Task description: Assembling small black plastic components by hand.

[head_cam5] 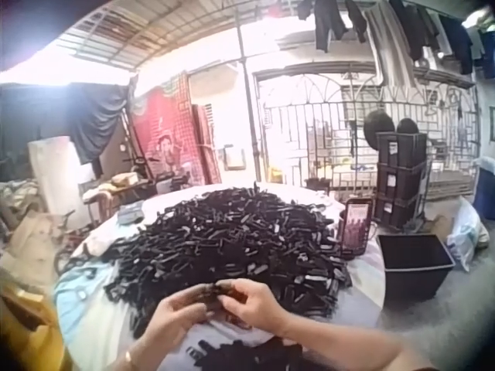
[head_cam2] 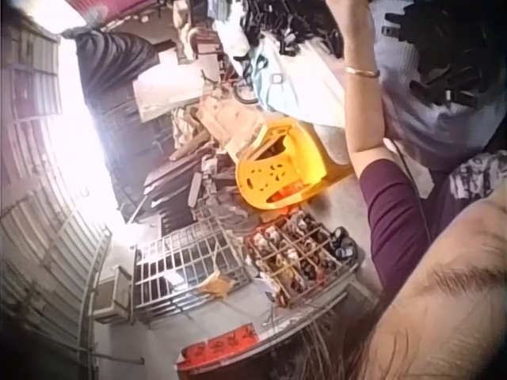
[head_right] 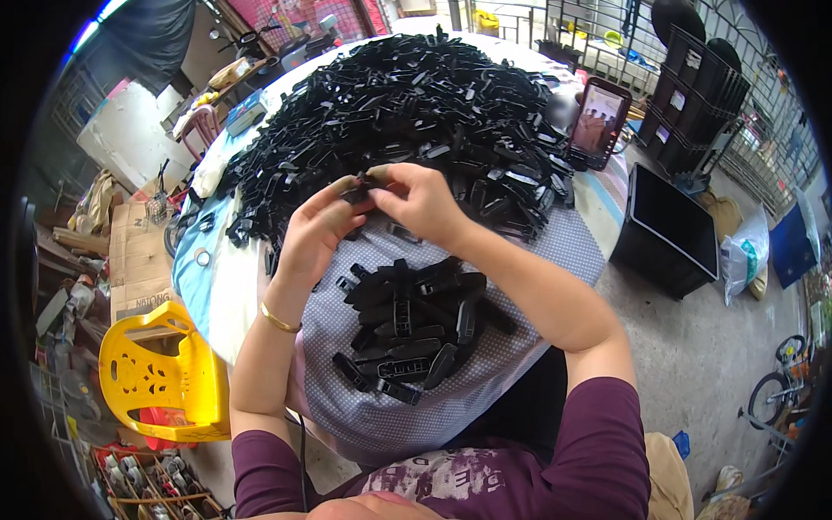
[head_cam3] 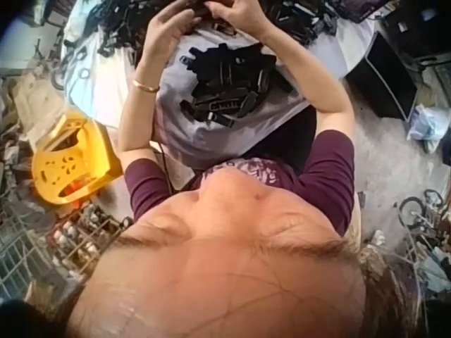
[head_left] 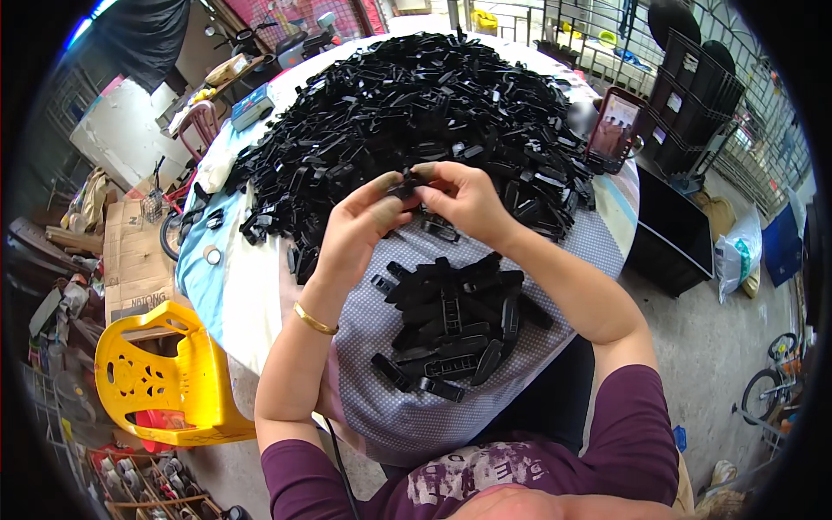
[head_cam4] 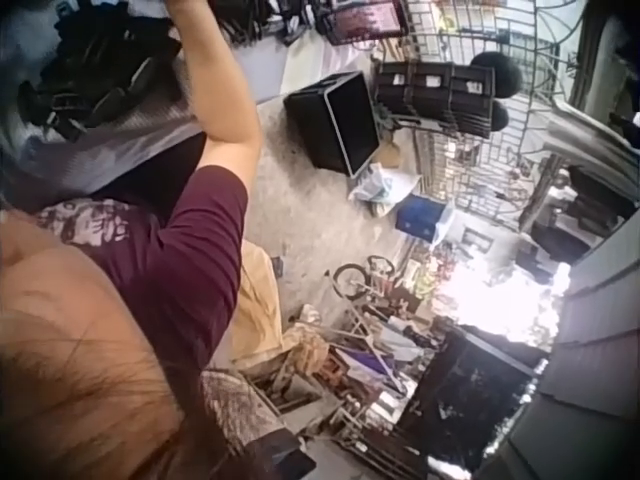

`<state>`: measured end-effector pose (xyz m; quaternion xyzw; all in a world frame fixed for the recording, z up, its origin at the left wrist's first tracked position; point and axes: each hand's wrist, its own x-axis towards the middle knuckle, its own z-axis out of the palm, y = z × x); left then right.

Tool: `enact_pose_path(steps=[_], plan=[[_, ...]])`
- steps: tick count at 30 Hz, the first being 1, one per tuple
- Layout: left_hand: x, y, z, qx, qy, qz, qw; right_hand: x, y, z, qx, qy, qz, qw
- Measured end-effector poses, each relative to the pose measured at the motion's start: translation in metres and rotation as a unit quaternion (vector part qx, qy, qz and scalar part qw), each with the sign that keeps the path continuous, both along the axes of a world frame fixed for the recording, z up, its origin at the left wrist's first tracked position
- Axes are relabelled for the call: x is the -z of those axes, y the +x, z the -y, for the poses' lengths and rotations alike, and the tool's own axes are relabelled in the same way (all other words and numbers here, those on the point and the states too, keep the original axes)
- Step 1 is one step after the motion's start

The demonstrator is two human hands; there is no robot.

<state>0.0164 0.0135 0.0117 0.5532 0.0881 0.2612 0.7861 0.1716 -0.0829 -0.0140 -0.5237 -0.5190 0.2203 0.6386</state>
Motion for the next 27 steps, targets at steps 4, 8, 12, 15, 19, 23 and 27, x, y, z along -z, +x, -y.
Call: enact_pose_path(steps=[4, 8, 12, 15, 19, 23, 27], plan=[[0.011, -0.002, -0.005, -0.054, 0.109, -0.030, 0.992, -0.002, -0.001, 0.003, -0.038, -0.002, 0.028, 0.999], [0.009, -0.006, -0.009, -0.077, 0.194, -0.087, 0.974, -0.013, -0.013, 0.006, 0.050, 0.056, 0.163, 0.984], [0.008, -0.003, -0.002, -0.109, 0.219, -0.099, 0.965, -0.013, -0.009, 0.008, 0.041, 0.060, 0.180, 0.981], [0.008, -0.002, -0.002, -0.122, 0.188, -0.083, 0.971, -0.012, -0.006, 0.009, 0.040, 0.053, 0.208, 0.976], [0.009, -0.003, -0.003, -0.137, 0.174, -0.068, 0.973, -0.011, -0.013, 0.007, 0.063, 0.083, 0.215, 0.971], [0.011, 0.000, 0.006, -0.139, 0.142, -0.038, 0.979, -0.009, -0.014, 0.009, 0.104, 0.108, 0.295, 0.944], [0.015, 0.001, 0.006, -0.135, 0.120, -0.011, 0.983, -0.011, -0.022, 0.011, 0.138, 0.102, 0.308, 0.936]])
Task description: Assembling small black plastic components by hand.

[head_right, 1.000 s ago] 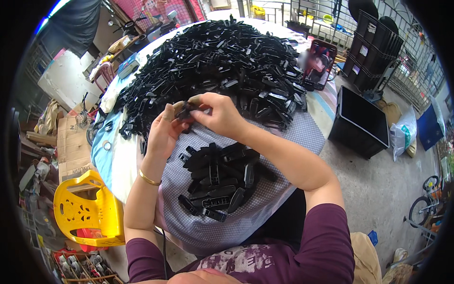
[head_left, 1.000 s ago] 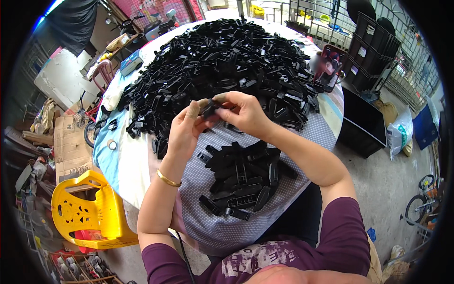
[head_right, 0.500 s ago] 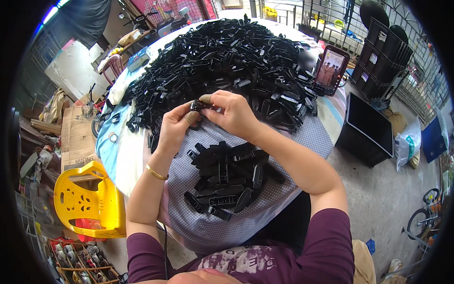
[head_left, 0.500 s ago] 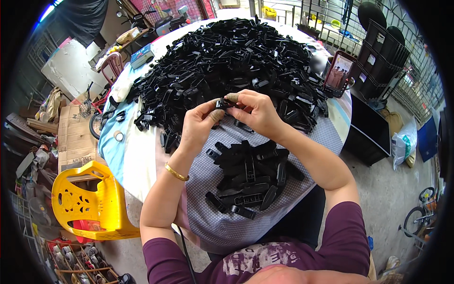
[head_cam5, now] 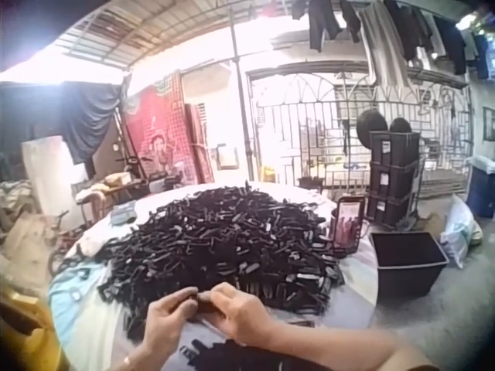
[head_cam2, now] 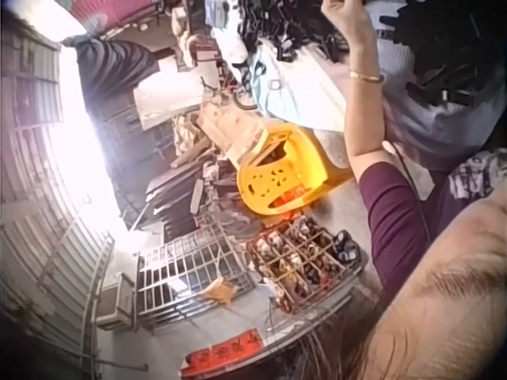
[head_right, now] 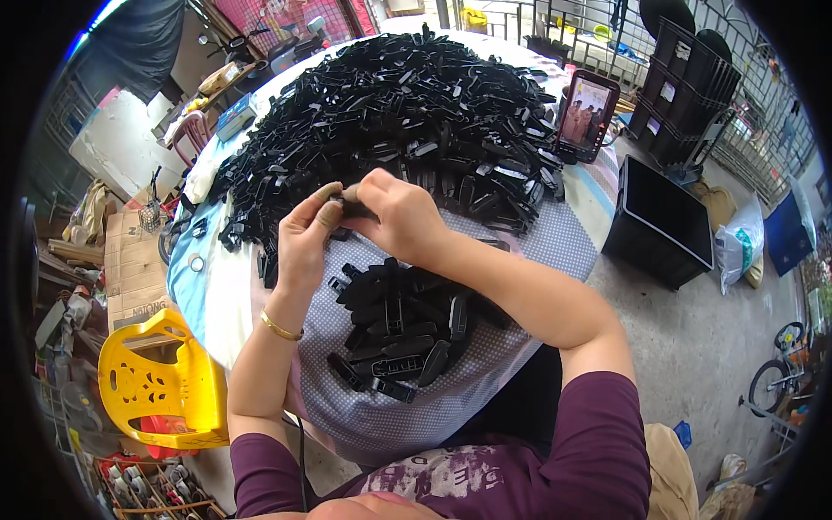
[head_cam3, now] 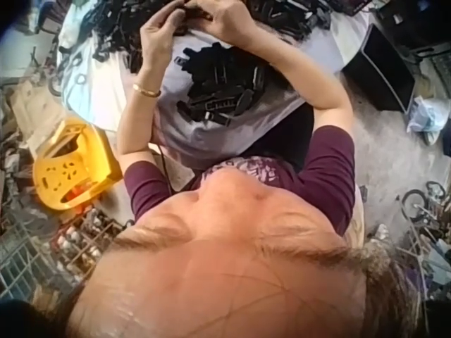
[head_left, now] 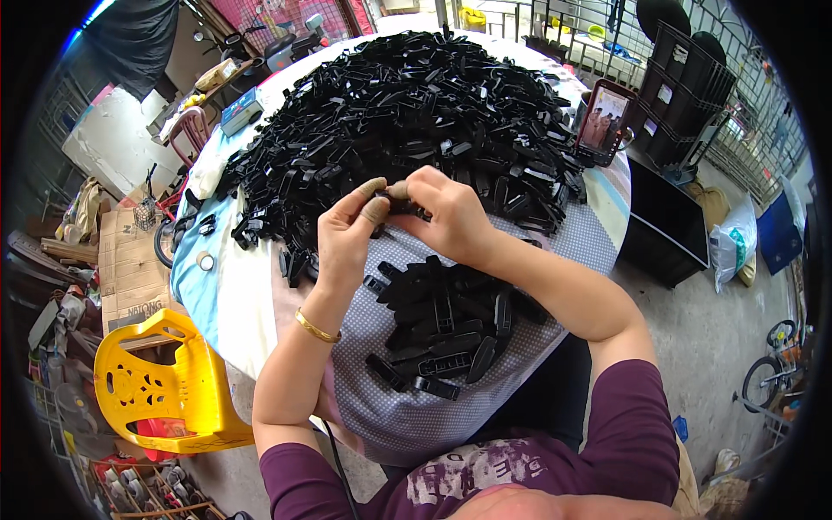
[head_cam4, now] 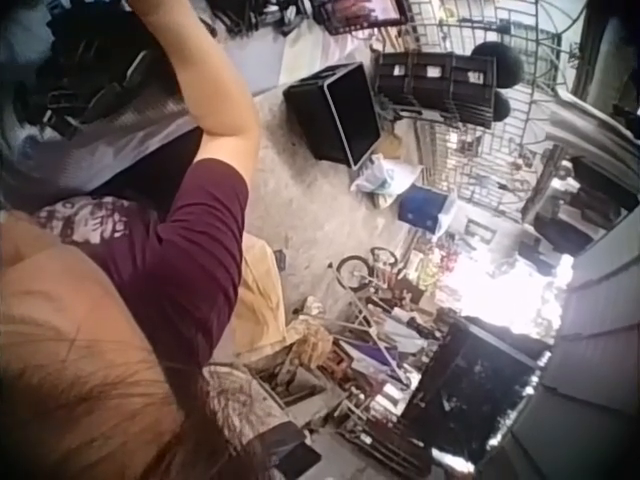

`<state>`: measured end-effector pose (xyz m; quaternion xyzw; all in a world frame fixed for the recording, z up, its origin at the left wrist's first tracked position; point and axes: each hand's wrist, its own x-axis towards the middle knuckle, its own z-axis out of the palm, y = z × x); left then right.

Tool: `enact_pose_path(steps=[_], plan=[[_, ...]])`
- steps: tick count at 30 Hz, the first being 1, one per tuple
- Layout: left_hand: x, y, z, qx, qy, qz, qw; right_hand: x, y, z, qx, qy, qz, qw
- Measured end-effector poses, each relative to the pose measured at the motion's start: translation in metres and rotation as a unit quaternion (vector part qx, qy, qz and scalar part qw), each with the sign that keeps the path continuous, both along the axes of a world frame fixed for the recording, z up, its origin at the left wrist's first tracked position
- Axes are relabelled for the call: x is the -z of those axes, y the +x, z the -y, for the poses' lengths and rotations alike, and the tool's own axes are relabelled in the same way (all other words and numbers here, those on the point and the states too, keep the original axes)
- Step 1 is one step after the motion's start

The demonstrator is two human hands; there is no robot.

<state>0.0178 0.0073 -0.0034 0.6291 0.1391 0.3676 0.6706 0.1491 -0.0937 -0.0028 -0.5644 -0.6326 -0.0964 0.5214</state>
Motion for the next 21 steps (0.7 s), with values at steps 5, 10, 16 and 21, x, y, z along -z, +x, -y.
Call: enact_pose_path(steps=[5, 10, 16, 21], plan=[[-0.012, -0.005, -0.001, 0.018, 0.050, -0.017, 0.998, 0.001, 0.015, -0.004, -0.153, -0.221, -0.179, 0.947], [-0.012, -0.009, -0.001, 0.008, 0.085, -0.021, 0.996, 0.002, 0.007, -0.002, -0.103, -0.170, -0.078, 0.977], [-0.020, -0.008, -0.005, -0.004, 0.099, -0.071, 0.993, -0.014, 0.034, -0.003, -0.198, -0.306, -0.297, 0.882], [-0.020, -0.006, 0.012, -0.069, 0.348, -0.045, 0.934, -0.012, 0.069, -0.001, -0.037, -0.234, -0.055, 0.970]])
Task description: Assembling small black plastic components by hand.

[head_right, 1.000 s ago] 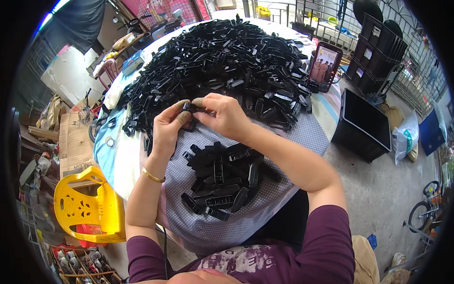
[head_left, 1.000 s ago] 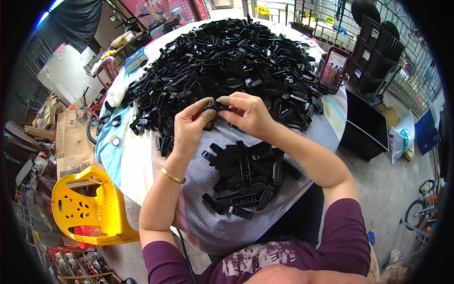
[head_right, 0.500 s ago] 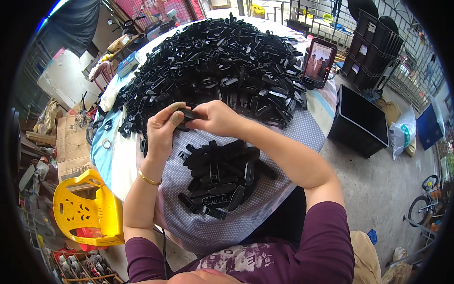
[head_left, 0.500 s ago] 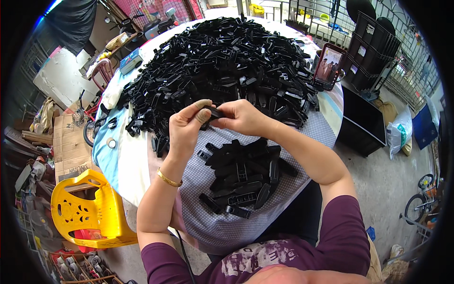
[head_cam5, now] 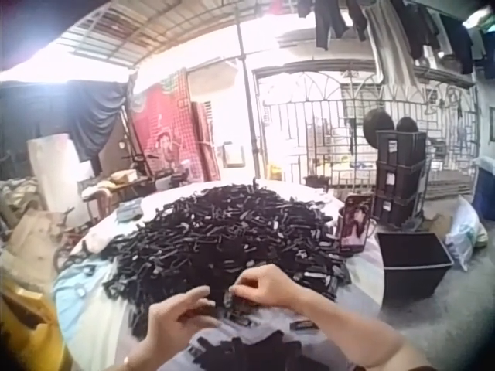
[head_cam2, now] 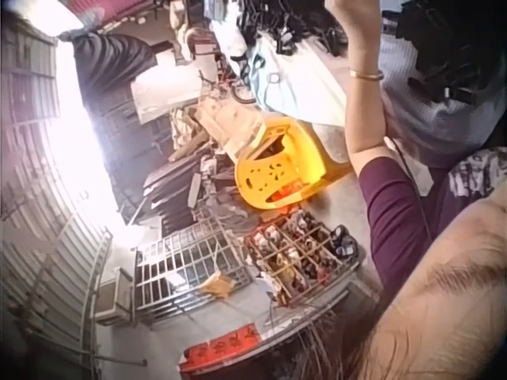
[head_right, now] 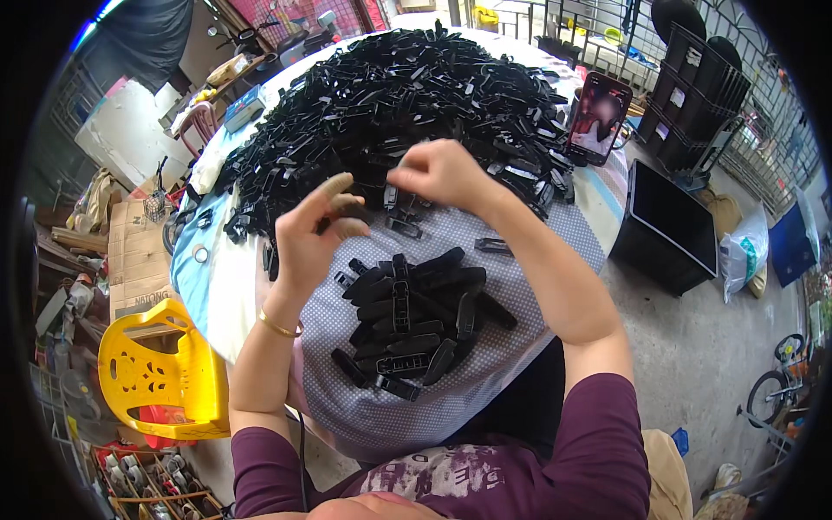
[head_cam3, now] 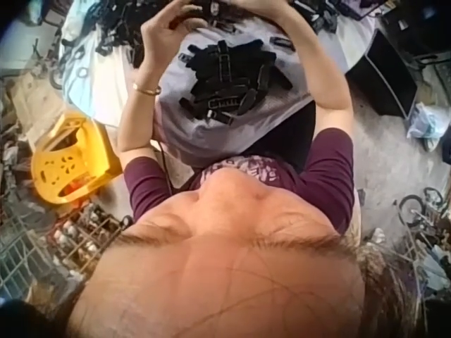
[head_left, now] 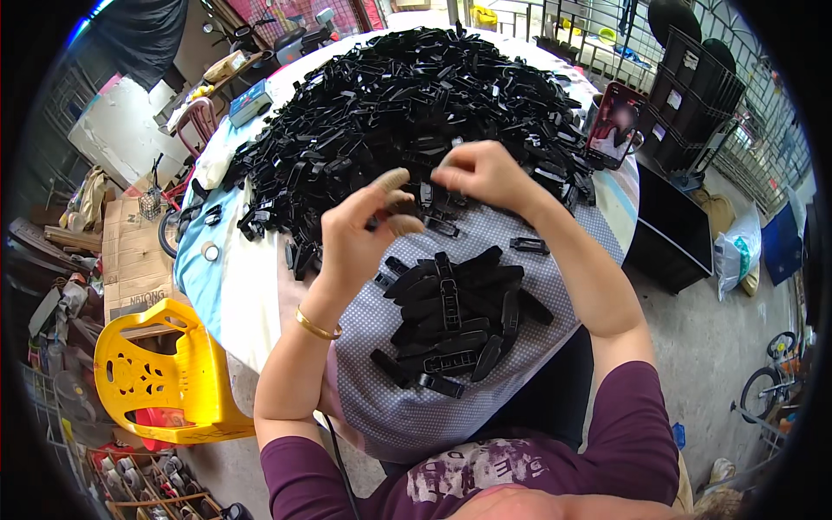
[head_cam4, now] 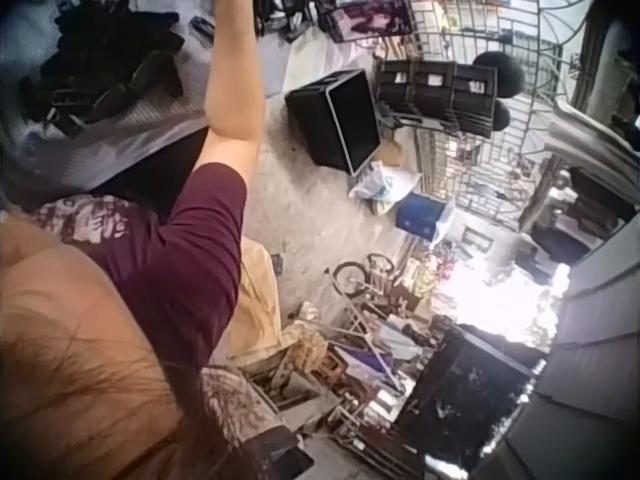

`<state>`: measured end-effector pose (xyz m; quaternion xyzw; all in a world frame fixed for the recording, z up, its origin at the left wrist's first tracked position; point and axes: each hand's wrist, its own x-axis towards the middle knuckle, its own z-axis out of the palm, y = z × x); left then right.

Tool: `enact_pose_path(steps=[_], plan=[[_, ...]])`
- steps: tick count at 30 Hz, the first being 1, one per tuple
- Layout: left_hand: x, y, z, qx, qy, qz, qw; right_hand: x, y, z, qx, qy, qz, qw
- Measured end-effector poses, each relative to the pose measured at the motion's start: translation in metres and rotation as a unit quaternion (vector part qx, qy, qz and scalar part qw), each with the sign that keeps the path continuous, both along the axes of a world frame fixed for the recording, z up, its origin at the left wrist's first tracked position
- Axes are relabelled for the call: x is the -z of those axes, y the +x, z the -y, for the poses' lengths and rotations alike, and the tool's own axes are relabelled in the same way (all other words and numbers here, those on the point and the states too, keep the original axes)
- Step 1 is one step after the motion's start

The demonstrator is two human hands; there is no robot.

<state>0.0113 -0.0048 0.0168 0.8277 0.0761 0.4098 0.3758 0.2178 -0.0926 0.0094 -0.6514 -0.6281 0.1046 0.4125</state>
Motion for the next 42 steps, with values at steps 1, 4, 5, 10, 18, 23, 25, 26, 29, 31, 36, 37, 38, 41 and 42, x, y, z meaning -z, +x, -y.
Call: enact_pose_path(steps=[1, 4, 5, 10, 18, 23, 25, 26, 29, 31, 36, 37, 38, 41, 42], plan=[[-0.003, -0.002, 0.004, 0.004, 0.083, -0.018, 0.996, 0.000, -0.009, 0.003, -0.010, -0.030, 0.057, 0.998], [-0.002, -0.006, 0.009, 0.044, 0.225, -0.038, 0.973, 0.011, -0.043, 0.001, -0.019, -0.117, 0.291, 0.949], [-0.001, -0.005, 0.013, 0.066, 0.214, -0.076, 0.972, 0.017, -0.044, -0.001, -0.013, -0.121, 0.297, 0.947], [-0.006, -0.002, 0.027, 0.182, 0.063, -0.212, 0.958, 0.004, -0.024, 0.007, 0.004, -0.133, 0.189, 0.973], [0.034, 0.039, -0.011, -0.056, 0.209, -0.188, 0.958, 0.007, -0.011, -0.005, 0.018, 0.090, -0.150, 0.984], [0.040, 0.036, -0.016, -0.045, 0.209, -0.234, 0.949, 0.000, -0.028, -0.002, -0.022, 0.031, -0.265, 0.964], [0.032, 0.033, -0.015, -0.033, 0.097, -0.219, 0.970, 0.004, -0.029, -0.003, -0.079, 0.059, -0.399, 0.912], [0.027, 0.030, -0.012, -0.028, -0.028, -0.212, 0.976, 0.005, -0.029, -0.002, -0.078, 0.059, -0.399, 0.912], [0.020, 0.018, -0.020, 0.088, -0.307, -0.076, 0.945, 0.005, -0.034, -0.004, -0.094, 0.053, -0.454, 0.884], [0.016, 0.015, -0.018, 0.099, -0.377, -0.031, 0.920, 0.005, -0.035, -0.003, -0.072, 0.001, -0.396, 0.915], [0.013, 0.011, -0.018, 0.097, -0.396, -0.008, 0.913, 0.007, -0.037, -0.006, -0.090, 0.000, -0.373, 0.924], [0.014, 0.010, -0.019, 0.088, -0.372, -0.009, 0.924, 0.008, -0.039, -0.006, -0.090, 0.018, -0.382, 0.919], [0.013, 0.010, -0.019, 0.079, -0.347, -0.010, 0.934, 0.008, -0.042, -0.005, -0.090, 0.036, -0.392, 0.915], [0.013, 0.011, -0.015, 0.057, -0.352, 0.001, 0.934, 0.010, -0.048, -0.004, -0.069, 0.039, -0.383, 0.920], [0.013, 0.012, -0.014, 0.050, -0.348, 0.003, 0.936, 0.011, -0.047, -0.004, -0.059, 0.035, -0.364, 0.929]])
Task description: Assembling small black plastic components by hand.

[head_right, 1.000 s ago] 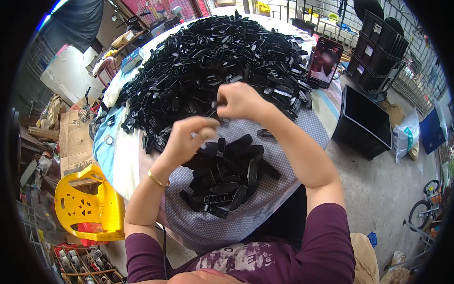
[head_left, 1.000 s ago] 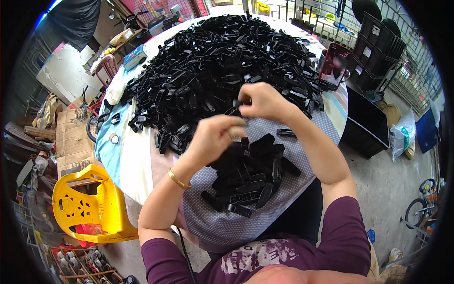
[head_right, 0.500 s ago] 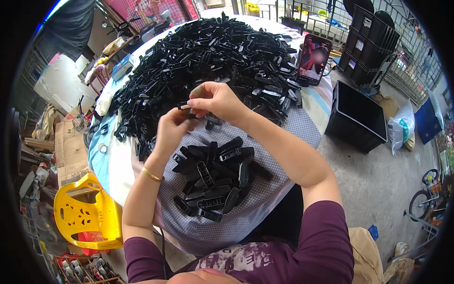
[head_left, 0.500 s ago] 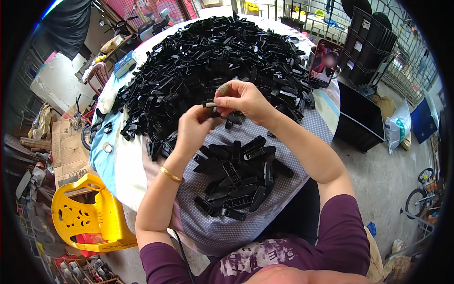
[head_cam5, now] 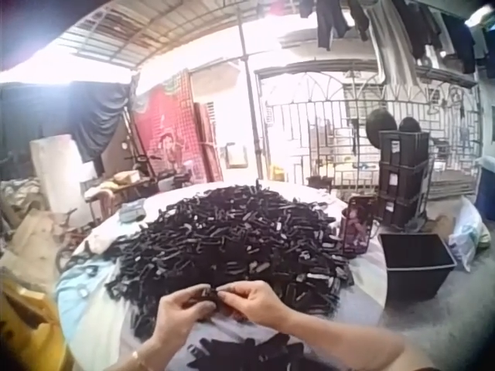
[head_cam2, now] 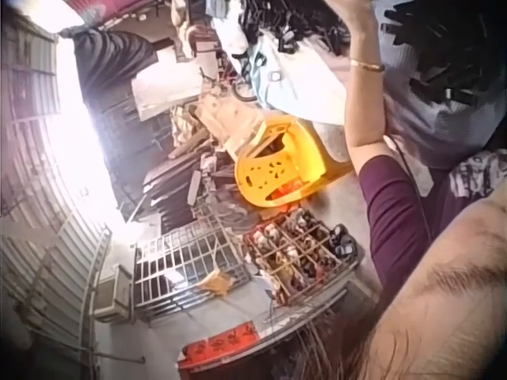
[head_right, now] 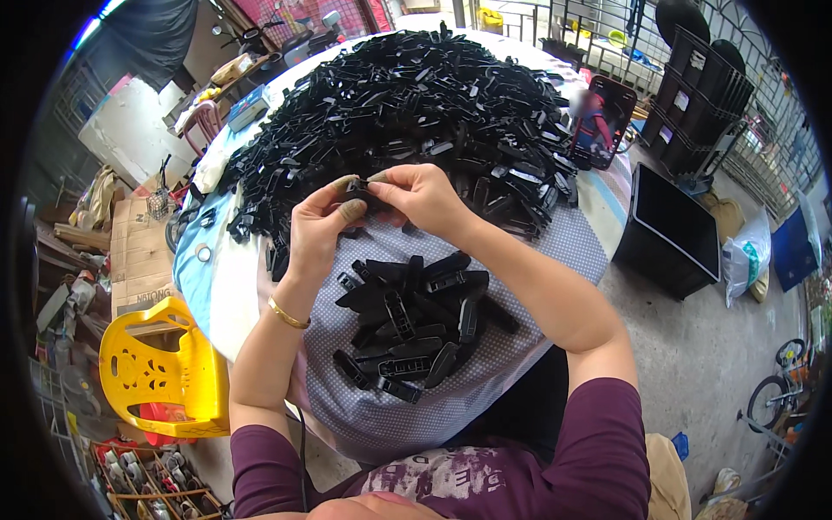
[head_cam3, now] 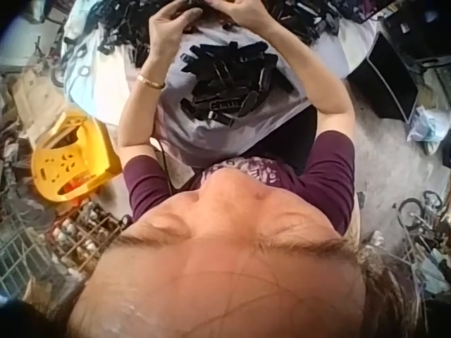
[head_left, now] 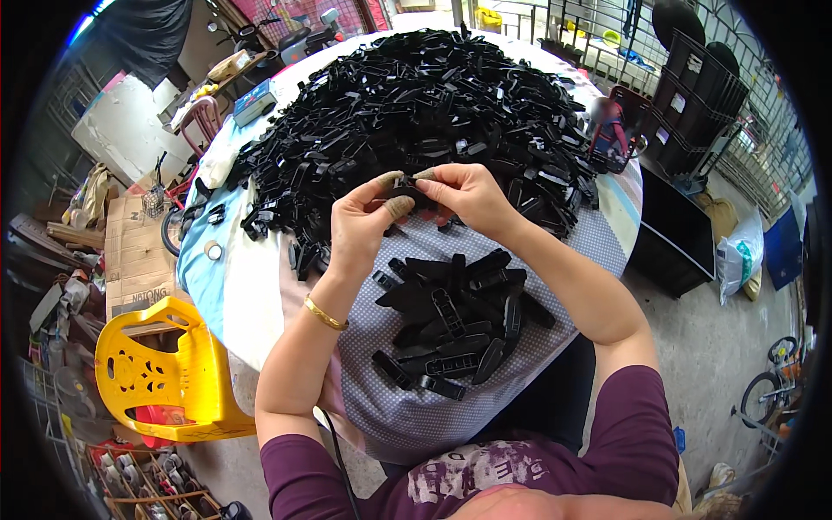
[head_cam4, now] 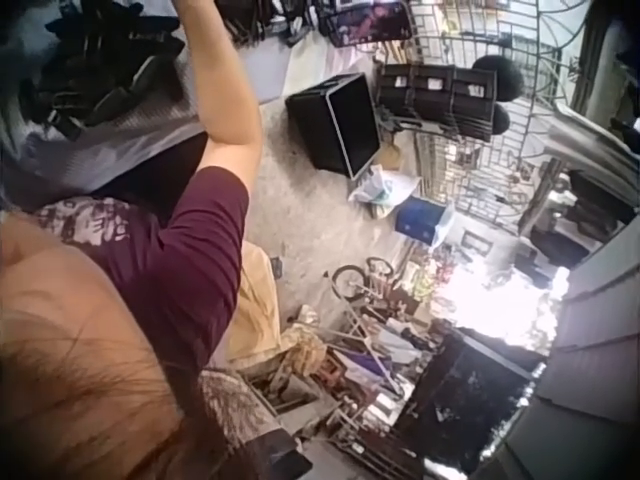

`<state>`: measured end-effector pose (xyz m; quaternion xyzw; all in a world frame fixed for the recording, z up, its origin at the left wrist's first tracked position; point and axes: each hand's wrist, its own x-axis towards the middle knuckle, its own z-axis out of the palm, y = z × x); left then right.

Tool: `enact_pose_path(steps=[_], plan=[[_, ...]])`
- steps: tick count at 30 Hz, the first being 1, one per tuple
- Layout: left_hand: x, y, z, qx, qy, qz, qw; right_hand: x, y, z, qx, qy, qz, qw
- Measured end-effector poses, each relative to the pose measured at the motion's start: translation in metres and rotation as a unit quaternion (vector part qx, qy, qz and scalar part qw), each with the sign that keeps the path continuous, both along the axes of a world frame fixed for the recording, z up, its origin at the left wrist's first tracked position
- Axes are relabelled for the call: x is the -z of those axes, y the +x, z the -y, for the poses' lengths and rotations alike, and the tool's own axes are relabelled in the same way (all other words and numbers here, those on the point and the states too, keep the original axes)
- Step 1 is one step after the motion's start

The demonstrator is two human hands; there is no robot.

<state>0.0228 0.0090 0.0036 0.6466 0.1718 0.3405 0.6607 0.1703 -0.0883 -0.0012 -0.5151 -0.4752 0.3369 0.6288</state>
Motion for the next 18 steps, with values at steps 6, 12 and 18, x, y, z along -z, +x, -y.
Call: enact_pose_path(steps=[6, 12, 18], plan=[[0.006, 0.000, 0.003, 0.002, -0.022, 0.008, 1.000, 0.008, -0.009, -0.003, 0.113, 0.101, 0.202, 0.968], [0.006, 0.001, 0.000, 0.035, -0.090, 0.061, 0.993, 0.007, -0.015, 0.000, 0.156, 0.156, 0.274, 0.936], [0.001, -0.006, -0.004, 0.065, -0.004, 0.047, 0.997, 0.005, -0.006, 0.000, 0.013, 0.004, 0.268, 0.963]])
